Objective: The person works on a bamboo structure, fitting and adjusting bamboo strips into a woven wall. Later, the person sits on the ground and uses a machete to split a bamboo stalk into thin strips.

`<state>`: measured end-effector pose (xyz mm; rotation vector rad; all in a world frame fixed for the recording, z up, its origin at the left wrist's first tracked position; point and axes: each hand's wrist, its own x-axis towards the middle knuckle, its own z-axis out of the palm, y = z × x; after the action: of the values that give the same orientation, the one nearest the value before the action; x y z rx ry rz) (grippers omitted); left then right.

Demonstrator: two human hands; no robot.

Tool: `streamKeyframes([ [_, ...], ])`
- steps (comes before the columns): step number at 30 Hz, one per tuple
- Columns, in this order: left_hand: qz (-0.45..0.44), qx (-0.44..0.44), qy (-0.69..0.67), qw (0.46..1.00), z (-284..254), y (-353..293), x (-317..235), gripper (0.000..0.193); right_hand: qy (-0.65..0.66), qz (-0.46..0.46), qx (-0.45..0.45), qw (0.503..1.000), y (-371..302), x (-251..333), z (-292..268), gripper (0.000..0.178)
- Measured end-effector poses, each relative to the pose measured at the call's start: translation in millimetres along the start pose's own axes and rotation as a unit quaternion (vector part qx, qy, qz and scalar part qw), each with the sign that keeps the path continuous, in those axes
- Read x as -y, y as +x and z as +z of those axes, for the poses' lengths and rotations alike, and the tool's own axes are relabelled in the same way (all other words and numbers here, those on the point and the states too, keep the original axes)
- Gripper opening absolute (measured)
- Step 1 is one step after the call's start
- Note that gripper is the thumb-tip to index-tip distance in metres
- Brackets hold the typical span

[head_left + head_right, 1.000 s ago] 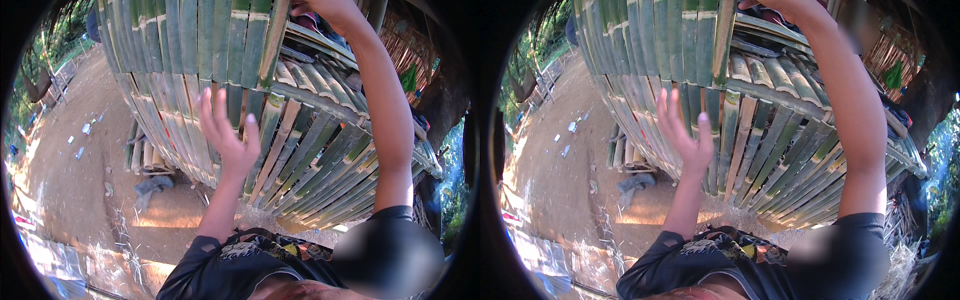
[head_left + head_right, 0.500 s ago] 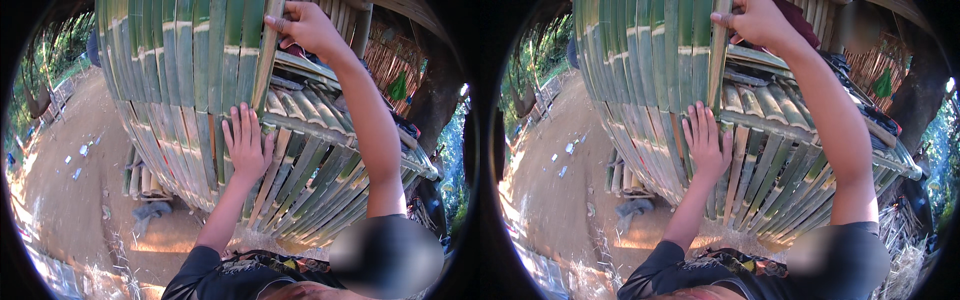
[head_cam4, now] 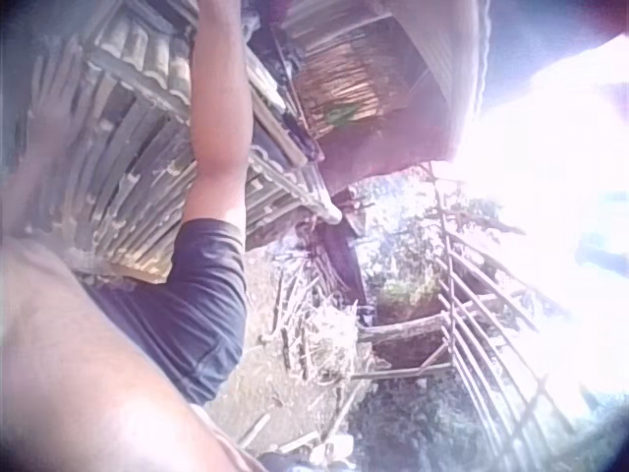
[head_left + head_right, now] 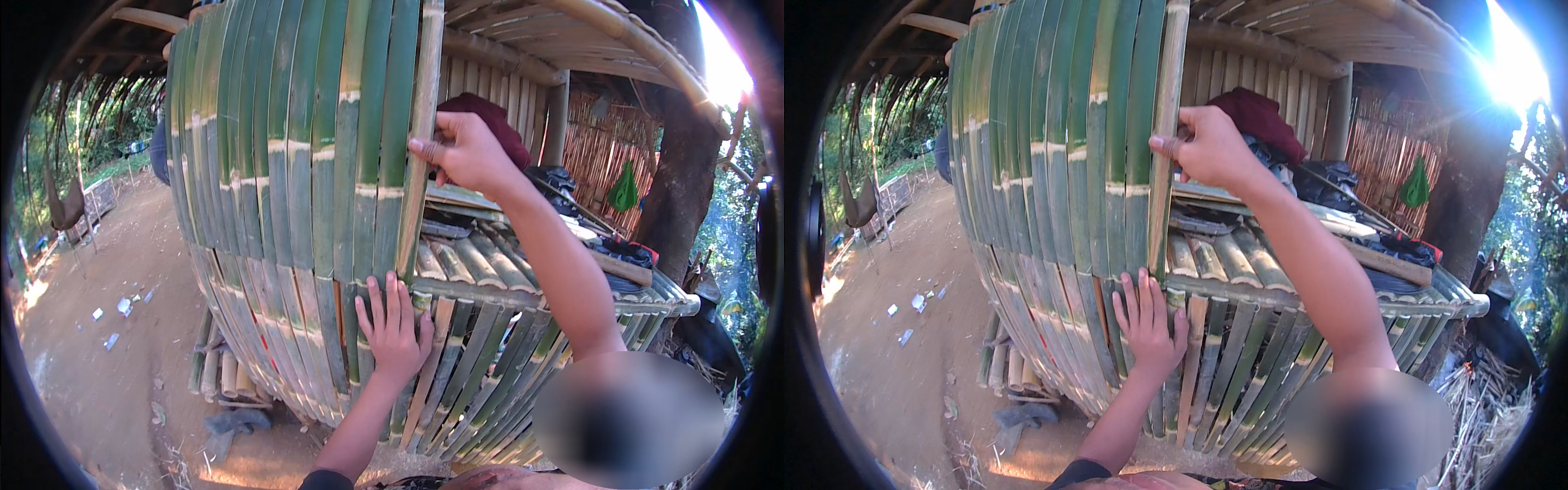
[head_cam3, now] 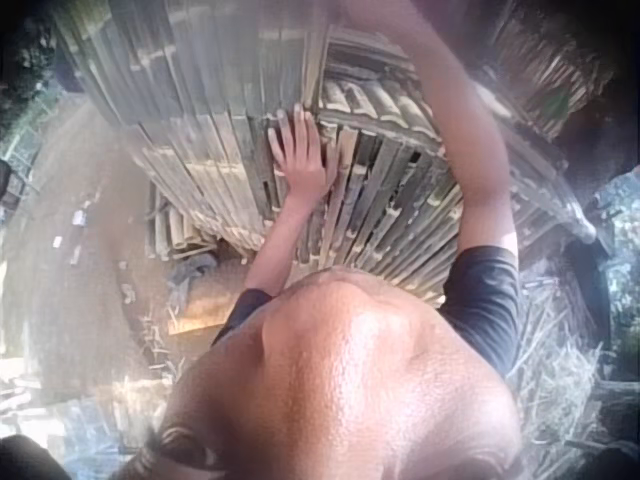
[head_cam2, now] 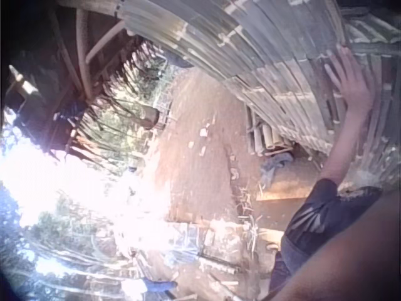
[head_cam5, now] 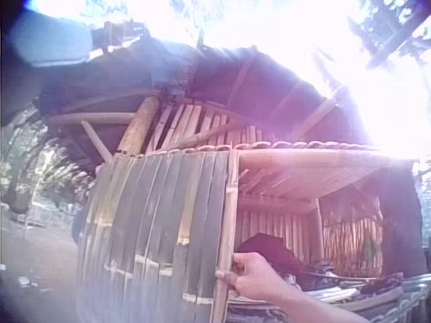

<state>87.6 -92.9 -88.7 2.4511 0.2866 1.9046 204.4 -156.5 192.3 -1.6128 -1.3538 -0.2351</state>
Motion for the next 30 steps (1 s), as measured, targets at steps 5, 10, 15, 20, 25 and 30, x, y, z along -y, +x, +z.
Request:
streamKeyframes([
  [5,-0.003,-0.007,-0.015,1.0,1.1,2.1,-1.8,0.061,-0.008,0.02,0.014,1.0,-0.6,6.1,-3.6,0.029],
  [10,-0.004,-0.015,-0.024,1.0,-0.3,1.0,-2.8,0.063,-0.025,0.017,0.007,1.0,0.4,3.4,-1.6,0.03],
  [15,-0.007,-0.02,-0.027,0.999,-0.2,0.1,-1.3,0.065,-0.033,0.037,0.005,0.999,-4.7,9.1,2.0,0.025],
  [20,-0.004,-0.013,-0.034,0.999,-1.8,-0.2,1.1,0.064,-0.007,0.005,-0.021,1.0,-4.2,0.5,4.7,0.028],
  [25,-0.014,-0.073,-0.047,0.996,-12.7,1.1,-4.2,0.056,-0.011,0.006,-0.028,1.0,-5.4,-1.1,4.5,0.028],
  [30,-0.006,-0.128,-0.225,0.966,-12.7,-14.7,4.7,0.03,-0.009,0.013,-0.03,0.999,-7.4,6.1,7.7,0.027],
])
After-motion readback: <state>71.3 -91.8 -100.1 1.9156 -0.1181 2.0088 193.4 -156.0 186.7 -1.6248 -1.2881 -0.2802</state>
